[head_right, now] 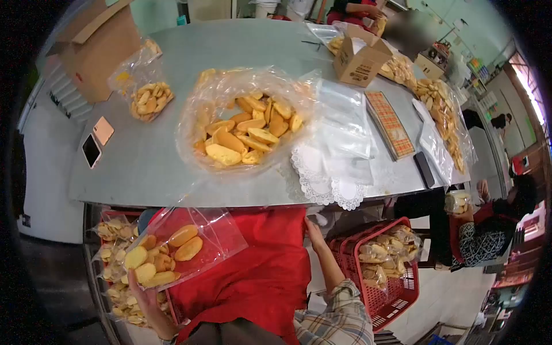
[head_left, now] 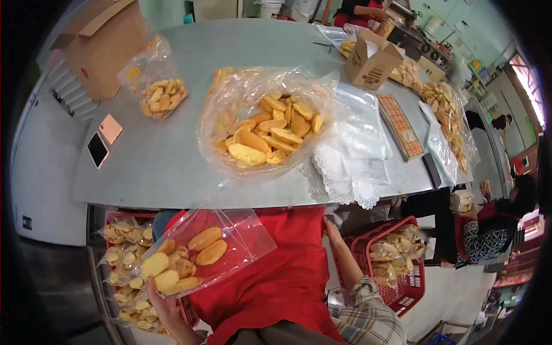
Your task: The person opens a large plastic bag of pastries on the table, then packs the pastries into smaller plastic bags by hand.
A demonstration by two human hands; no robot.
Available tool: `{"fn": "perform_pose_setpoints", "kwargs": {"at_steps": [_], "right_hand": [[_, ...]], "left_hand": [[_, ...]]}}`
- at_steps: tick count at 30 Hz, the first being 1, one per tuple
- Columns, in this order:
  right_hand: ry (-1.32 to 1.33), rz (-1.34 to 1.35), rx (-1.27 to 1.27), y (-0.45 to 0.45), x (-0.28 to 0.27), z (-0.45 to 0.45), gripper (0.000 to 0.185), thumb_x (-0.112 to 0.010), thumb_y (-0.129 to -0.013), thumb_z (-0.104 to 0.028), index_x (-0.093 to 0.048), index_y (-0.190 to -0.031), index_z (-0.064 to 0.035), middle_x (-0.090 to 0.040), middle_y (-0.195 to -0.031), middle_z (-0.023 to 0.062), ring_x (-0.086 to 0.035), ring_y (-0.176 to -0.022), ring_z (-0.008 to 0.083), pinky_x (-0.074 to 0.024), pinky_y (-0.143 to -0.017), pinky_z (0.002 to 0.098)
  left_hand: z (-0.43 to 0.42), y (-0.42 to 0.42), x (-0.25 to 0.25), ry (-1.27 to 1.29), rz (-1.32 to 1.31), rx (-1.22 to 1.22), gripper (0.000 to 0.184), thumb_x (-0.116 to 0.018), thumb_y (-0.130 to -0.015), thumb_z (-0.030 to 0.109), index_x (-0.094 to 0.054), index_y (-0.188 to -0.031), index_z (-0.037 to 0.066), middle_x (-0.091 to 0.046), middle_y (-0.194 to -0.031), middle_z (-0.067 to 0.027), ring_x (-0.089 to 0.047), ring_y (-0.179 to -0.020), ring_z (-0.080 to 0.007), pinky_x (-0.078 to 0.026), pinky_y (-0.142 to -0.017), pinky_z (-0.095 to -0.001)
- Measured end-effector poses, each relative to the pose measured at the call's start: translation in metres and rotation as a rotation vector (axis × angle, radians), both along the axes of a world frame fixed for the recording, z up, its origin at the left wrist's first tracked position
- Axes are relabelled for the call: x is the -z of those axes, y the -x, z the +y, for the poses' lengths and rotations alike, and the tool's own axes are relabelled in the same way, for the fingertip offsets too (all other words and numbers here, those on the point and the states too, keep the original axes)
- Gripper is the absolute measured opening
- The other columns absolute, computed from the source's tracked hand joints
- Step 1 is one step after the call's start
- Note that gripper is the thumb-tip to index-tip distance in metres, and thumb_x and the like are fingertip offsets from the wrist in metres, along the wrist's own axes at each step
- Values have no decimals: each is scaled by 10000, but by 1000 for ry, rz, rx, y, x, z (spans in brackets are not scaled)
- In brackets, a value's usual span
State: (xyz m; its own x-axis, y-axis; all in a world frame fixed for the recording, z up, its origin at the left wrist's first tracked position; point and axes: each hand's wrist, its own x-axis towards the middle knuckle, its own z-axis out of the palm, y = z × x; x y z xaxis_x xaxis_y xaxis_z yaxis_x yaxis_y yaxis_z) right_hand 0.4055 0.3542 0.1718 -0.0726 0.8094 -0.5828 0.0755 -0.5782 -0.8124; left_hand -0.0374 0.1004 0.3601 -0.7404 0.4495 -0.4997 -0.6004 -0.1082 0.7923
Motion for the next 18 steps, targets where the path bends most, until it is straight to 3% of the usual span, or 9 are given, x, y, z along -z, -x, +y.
{"fn": "perform_pose_setpoints", "kwargs": {"at_steps": [2,5,7,9,11,12,16,18], "right_hand": [[-9,-30,-1,-6,2,8,507,-393,-875,-466,-577,-1033,-21,-586,-978,38,-503,-872,141,-364,-771,256],[-29,-143,-59,-15,2,31,508,-412,-872,-465,-598,-946,2,-595,-899,32,-499,-791,126,-376,-737,259],[-135,-150,-117,-11,-7,37,490,-432,-870,-447,-591,-902,15,-584,-860,35,-491,-754,121,-387,-704,264],[-105,-164,-68,-4,-3,36,434,-450,-873,-402,-577,-870,12,-562,-795,25,-484,-718,115,-391,-670,253],[-253,-68,-26,-3,7,39,383,-466,-876,-355,-562,-900,14,-550,-771,16,-482,-721,112,-390,-667,245],[-281,-71,-37,-3,7,40,304,-480,-871,-273,-546,-936,17,-553,-786,18,-481,-727,111,-391,-674,244],[-188,-147,27,2,6,44,244,-487,-853,-195,-532,-952,24,-555,-790,24,-479,-705,99,-392,-639,240],[-369,-161,141,4,9,39,177,-495,-822,-127,-547,-890,27,-546,-728,26,-465,-640,85,-383,-572,235]], "left_hand": [[9,-8,-2,20,8,-101,518,-552,-812,356,-414,-1211,56,-484,-1165,-100,-482,-1067,-260,-407,-895,-421],[2,-1,5,-59,-4,75,558,-547,-807,416,-396,-1231,85,-460,-1199,-77,-465,-1092,-247,-422,-873,-414],[4,-4,4,-44,13,49,573,-545,-808,417,-378,-1244,84,-451,-1208,-79,-459,-1101,-246,-418,-875,-416],[7,-9,3,7,38,-47,567,-538,-815,415,-374,-1245,84,-457,-1200,-80,-459,-1100,-248,-417,-873,-415],[10,-11,-2,22,51,-72,556,-537,-820,407,-378,-1239,78,-463,-1190,-83,-470,-1085,-255,-417,-870,-417],[14,-14,-10,6,33,-35,550,-534,-823,403,-379,-1237,76,-461,-1193,-83,-470,-1083,-257,-417,-868,-418],[13,-12,-10,-2,49,1,553,-534,-821,412,-385,-1233,74,-454,-1200,-83,-471,-1079,-262,-420,-864,-421],[11,-9,-6,3,42,8,560,-537,-816,419,-386,-1234,78,-455,-1199,-83,-468,-1083,-262,-419,-864,-425]]}}
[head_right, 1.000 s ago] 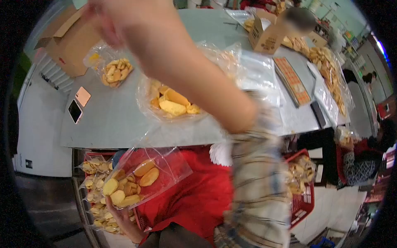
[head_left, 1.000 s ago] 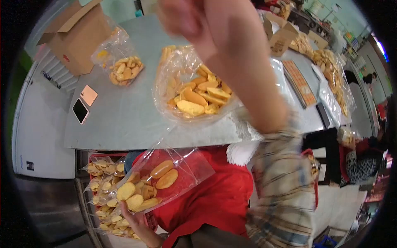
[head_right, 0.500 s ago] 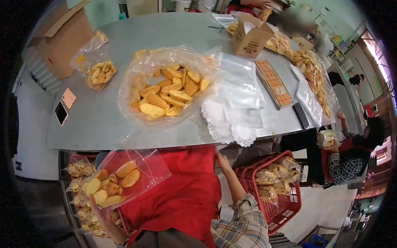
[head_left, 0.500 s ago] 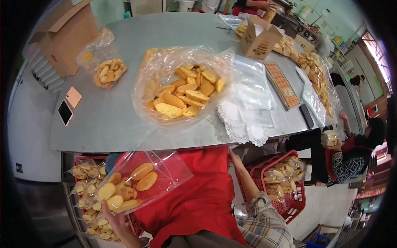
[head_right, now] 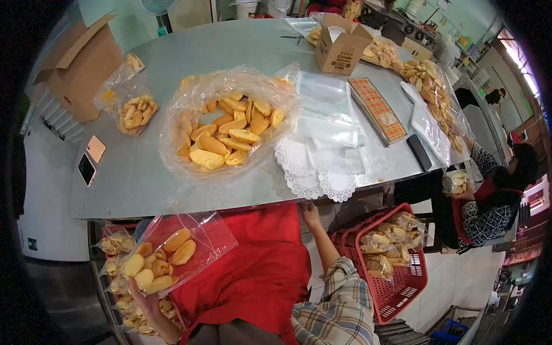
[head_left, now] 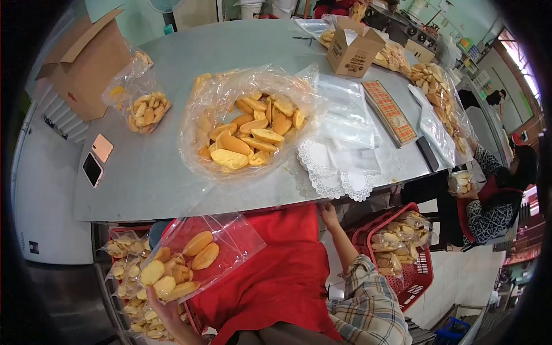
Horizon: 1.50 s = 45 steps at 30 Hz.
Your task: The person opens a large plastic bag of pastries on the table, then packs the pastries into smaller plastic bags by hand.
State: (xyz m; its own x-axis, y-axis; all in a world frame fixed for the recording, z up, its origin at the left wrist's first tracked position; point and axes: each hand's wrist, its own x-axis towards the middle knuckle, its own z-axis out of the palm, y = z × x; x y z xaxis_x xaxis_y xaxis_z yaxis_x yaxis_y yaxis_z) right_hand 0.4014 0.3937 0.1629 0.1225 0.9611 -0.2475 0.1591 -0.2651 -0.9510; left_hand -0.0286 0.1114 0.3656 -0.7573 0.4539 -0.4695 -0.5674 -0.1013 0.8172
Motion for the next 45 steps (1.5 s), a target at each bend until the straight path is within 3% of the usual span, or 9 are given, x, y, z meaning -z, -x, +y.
{"fn": "perform_pose_setpoints", "kwargs": {"at_steps": [5,9,11,17,19,21,27,34,45], "right_hand": [[17,-195,445,-43,-3,-36,129,-516,-790,-91,-571,-775,25,-516,-642,17,-427,-569,86,-371,-519,250],[-303,-172,764,-111,-24,-58,119,-506,-817,-78,-527,-804,39,-509,-704,16,-433,-639,92,-376,-559,244],[-541,-66,792,-97,-103,-49,128,-488,-854,-85,-509,-840,41,-516,-758,23,-439,-672,88,-380,-581,230],[-748,-298,546,-77,-205,12,165,-510,-858,-95,-527,-969,25,-595,-877,76,-545,-790,144,-429,-709,252],[-882,-951,229,-79,-193,46,162,-513,-786,-13,-516,-943,28,-598,-850,145,-575,-767,269,-446,-656,311],[-1040,-1151,-34,-61,-179,65,216,-511,-726,12,-524,-941,10,-588,-885,182,-556,-822,359,-457,-690,386],[-673,-1027,-144,-53,-173,61,251,-527,-734,-21,-538,-985,-26,-590,-988,147,-569,-875,316,-464,-732,377],[-800,-1177,111,-84,-187,51,228,-563,-647,-7,-542,-872,-44,-592,-747,132,-570,-693,325,-448,-606,403],[-609,-1672,105,-182,-188,17,165,-511,-705,-67,-606,-836,-96,-615,-957,26,-551,-921,199,-355,-863,418]], "left_hand": [[0,-1,0,-11,-2,2,599,-554,-797,436,-379,-1248,83,-450,-1206,-90,-455,-1097,-271,-409,-874,-446],[-1,5,6,-21,-29,-11,569,-546,-811,402,-394,-1247,68,-454,-1217,-101,-452,-1106,-266,-391,-901,-431],[6,-3,-6,10,-40,-41,574,-550,-809,400,-393,-1245,62,-449,-1223,-105,-449,-1110,-265,-391,-905,-426],[-2,-2,4,9,34,-28,579,-549,-803,407,-395,-1233,51,-450,-1213,-113,-448,-1109,-268,-387,-915,-420],[-2,-5,1,-26,29,-4,573,-546,-806,404,-396,-1230,50,-451,-1210,-114,-448,-1109,-268,-386,-916,-419],[2,-9,-3,-62,25,21,567,-542,-809,402,-397,-1228,49,-452,-1207,-114,-448,-1108,-268,-386,-917,-419],[2,-8,-3,8,42,-57,553,-528,-824,384,-393,-1232,35,-453,-1208,-116,-447,-1115,-255,-380,-927,-399],[-3,0,2,-35,16,24,559,-537,-817,383,-401,-1234,37,-455,-1220,-114,-453,-1112,-253,-376,-927,-388],[6,-9,-8,70,-18,-46,595,-570,-790,396,-395,-1239,46,-445,-1227,-109,-441,-1125,-249,-375,-930,-393]]}}
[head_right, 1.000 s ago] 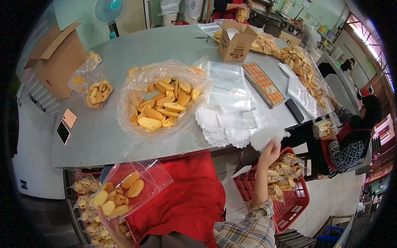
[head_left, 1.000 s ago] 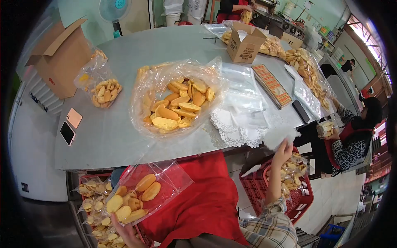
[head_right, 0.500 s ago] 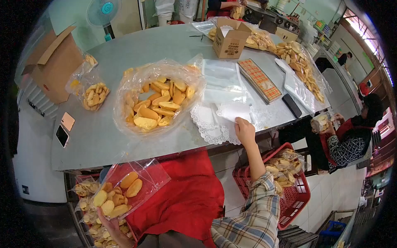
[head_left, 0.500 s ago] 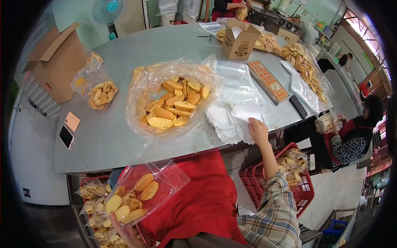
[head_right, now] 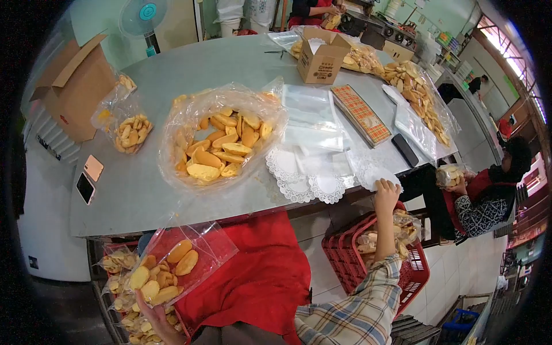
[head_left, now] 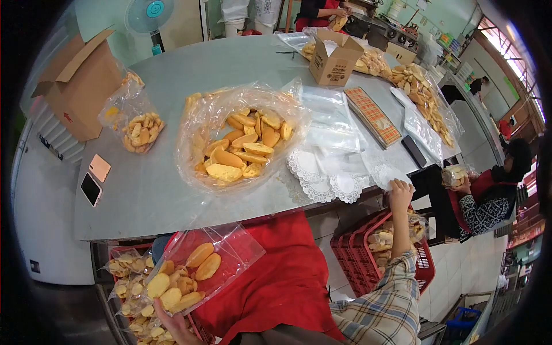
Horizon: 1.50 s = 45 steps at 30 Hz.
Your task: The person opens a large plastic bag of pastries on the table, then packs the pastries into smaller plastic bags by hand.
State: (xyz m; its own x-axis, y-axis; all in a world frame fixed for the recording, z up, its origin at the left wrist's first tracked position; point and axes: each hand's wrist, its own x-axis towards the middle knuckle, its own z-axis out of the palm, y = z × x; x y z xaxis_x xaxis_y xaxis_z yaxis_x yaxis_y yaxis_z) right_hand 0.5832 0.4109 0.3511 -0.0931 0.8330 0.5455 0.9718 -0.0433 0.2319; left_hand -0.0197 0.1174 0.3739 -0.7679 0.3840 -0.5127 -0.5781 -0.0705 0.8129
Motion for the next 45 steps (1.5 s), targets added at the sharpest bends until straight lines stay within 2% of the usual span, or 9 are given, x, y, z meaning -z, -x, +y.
{"fn": "perform_pose_setpoints", "kwargs": {"at_steps": [6,10,13,21,23,24,26,38,45], "right_hand": [[115,-173,41,19,1,0,178,-514,-712,-76,-608,-861,-105,-609,-975,20,-547,-943,192,-330,-878,420],[5,-57,-182,40,16,14,185,-521,-706,-54,-599,-872,-85,-608,-981,52,-568,-914,206,-392,-829,380],[-26,260,-261,55,29,20,254,-521,-663,45,-586,-891,-47,-605,-973,118,-586,-871,278,-467,-725,376],[-209,358,-347,80,36,31,257,-549,-620,55,-558,-868,-12,-593,-875,135,-565,-817,325,-453,-726,391],[-138,424,-285,75,43,31,230,-553,-597,59,-550,-817,-7,-568,-793,138,-551,-759,327,-448,-687,395],[-140,425,-284,77,47,34,230,-553,-597,59,-550,-817,-7,-568,-793,138,-551,-759,327,-448,-687,395],[-134,472,-519,87,54,41,201,-550,-580,68,-548,-768,-4,-555,-759,141,-546,-727,322,-447,-642,393],[34,423,-245,119,37,25,130,-562,-738,-88,-590,-833,-5,-605,-862,137,-578,-764,308,-468,-666,368],[32,539,-271,136,39,40,129,-565,-751,-84,-586,-853,-8,-591,-844,150,-561,-791,307,-462,-682,371]], "left_hand": [[2,-4,-2,-34,-42,-80,600,-574,-786,399,-393,-1239,50,-442,-1231,-113,-441,-1127,-245,-377,-929,-392],[-7,1,8,-64,39,25,572,-562,-794,395,-400,-1226,56,-453,-1210,-114,-456,-1106,-257,-386,-920,-409],[-7,0,7,-57,60,18,544,-552,-801,387,-408,-1208,57,-464,-1188,-113,-466,-1089,-265,-397,-906,-417],[-7,-9,3,-95,84,88,565,-512,-829,406,-376,-1243,47,-449,-1214,-118,-448,-1116,-268,-409,-899,-410],[6,-50,-33,-9,631,228,524,-518,-822,393,-389,-1218,76,-479,-1165,-115,-485,-1066,-270,-412,-881,-421],[7,-42,-30,-12,633,229,524,-518,-822,393,-389,-1218,76,-479,-1165,-115,-485,-1066,-270,-412,-881,-421],[9,-16,-15,-10,57,-16,526,-509,-831,392,-382,-1230,73,-482,-1160,-113,-483,-1069,-268,-402,-895,-411],[-12,8,19,-133,32,101,492,-530,-827,359,-403,-1193,56,-480,-1161,-109,-477,-1075,-252,-402,-901,-399],[4,-22,-22,-110,4,48,531,-544,-818,364,-389,-1212,44,-473,-1176,-112,-471,-1081,-259,-397,-904,-402]]}}
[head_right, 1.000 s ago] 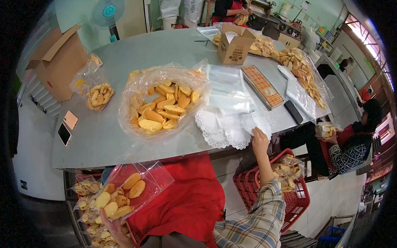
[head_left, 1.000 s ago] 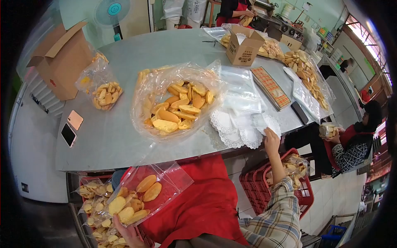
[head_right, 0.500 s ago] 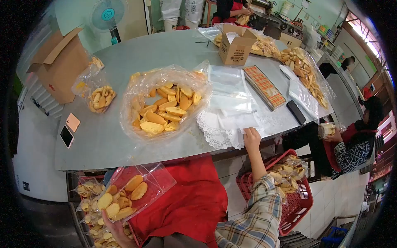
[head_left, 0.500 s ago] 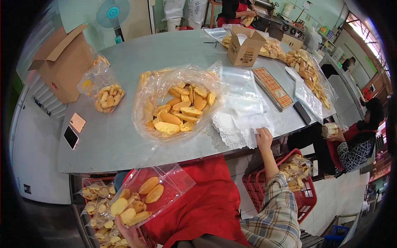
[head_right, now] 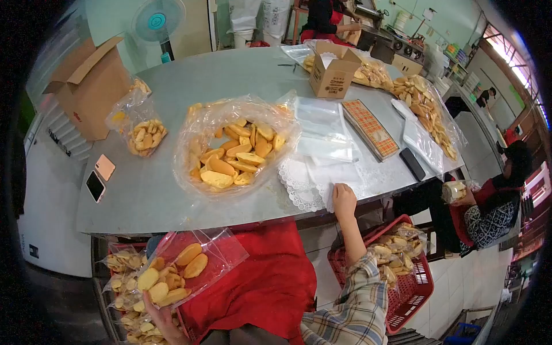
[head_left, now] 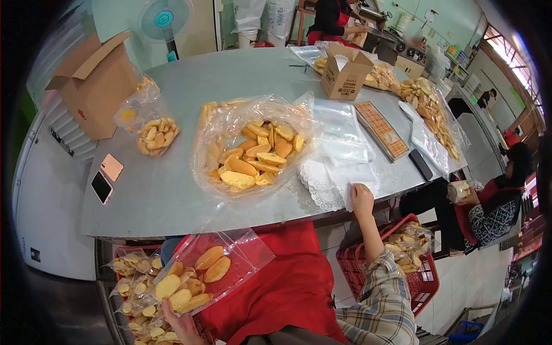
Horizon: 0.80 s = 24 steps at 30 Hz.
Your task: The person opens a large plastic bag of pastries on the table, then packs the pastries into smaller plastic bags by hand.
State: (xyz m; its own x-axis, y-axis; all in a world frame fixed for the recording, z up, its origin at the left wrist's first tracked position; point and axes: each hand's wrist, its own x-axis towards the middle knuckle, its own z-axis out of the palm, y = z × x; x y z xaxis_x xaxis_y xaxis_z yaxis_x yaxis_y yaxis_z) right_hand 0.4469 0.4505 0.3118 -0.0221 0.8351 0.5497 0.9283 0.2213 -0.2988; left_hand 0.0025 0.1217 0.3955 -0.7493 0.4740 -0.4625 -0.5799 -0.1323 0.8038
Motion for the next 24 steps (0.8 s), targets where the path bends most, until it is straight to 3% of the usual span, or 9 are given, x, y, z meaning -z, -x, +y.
{"fn": "perform_pose_setpoints", "kwargs": {"at_steps": [2,4,7,9,11,15,17,20,24], "right_hand": [[27,33,28,17,-14,-9,146,-575,-749,-93,-581,-869,-10,-583,-847,152,-550,-792,316,-454,-683,378],[-190,39,13,39,-29,-31,184,-588,-749,-111,-562,-905,-15,-561,-874,149,-530,-808,317,-418,-692,387],[-124,-44,-94,62,-24,-54,205,-592,-750,-122,-549,-926,-27,-544,-901,137,-513,-828,301,-381,-705,372],[-148,-60,-153,66,-10,-46,202,-610,-735,-133,-556,-911,-50,-542,-907,119,-514,-837,275,-366,-708,360],[-117,-112,-159,63,4,-32,214,-629,-719,-154,-560,-903,-69,-535,-908,117,-511,-823,279,-358,-702,364],[-183,-122,-136,97,-38,-29,205,-587,-684,-66,-564,-888,-60,-540,-876,98,-514,-824,259,-353,-707,346],[-221,-105,-214,128,-61,-21,224,-570,-665,-29,-559,-888,-48,-544,-844,103,-520,-801,270,-379,-697,356],[-138,125,-608,174,-73,1,225,-570,-691,-41,-552,-915,-41,-558,-856,112,-529,-779,286,-420,-670,372],[-61,186,-774,237,-58,40,258,-590,-720,-105,-553,-970,-55,-580,-928,105,-545,-830,274,-417,-700,378]], "left_hand": [[-8,12,22,32,11,7,560,-555,-808,374,-378,-1227,47,-465,-1191,-113,-465,-1087,-257,-389,-911,-402],[-13,16,29,27,20,7,563,-560,-804,374,-381,-1227,48,-463,-1193,-113,-462,-1090,-256,-387,-912,-403],[-14,16,30,-11,14,28,556,-562,-803,367,-390,-1225,48,-465,-1193,-115,-461,-1092,-254,-383,-915,-404],[-10,8,17,-46,3,40,545,-558,-806,359,-395,-1223,47,-468,-1190,-116,-462,-1090,-254,-381,-916,-403],[2,-16,-13,-3,89,-21,474,-462,-870,328,-392,-1230,28,-465,-1194,-117,-458,-1108,-245,-378,-935,-377],[-21,5,40,-58,242,47,502,-536,-821,330,-413,-1213,43,-491,-1163,-112,-491,-1060,-247,-397,-903,-382],[-16,-2,35,-93,197,-3,502,-538,-818,327,-417,-1210,37,-503,-1151,-112,-500,-1054,-245,-406,-893,-374],[-8,0,16,-158,-9,29,488,-533,-823,306,-418,-1210,31,-511,-1143,-114,-508,-1045,-243,-411,-889,-371],[-15,17,41,-136,-46,21,471,-534,-821,289,-429,-1201,30,-519,-1133,-112,-514,-1036,-242,-412,-887,-369]]}}
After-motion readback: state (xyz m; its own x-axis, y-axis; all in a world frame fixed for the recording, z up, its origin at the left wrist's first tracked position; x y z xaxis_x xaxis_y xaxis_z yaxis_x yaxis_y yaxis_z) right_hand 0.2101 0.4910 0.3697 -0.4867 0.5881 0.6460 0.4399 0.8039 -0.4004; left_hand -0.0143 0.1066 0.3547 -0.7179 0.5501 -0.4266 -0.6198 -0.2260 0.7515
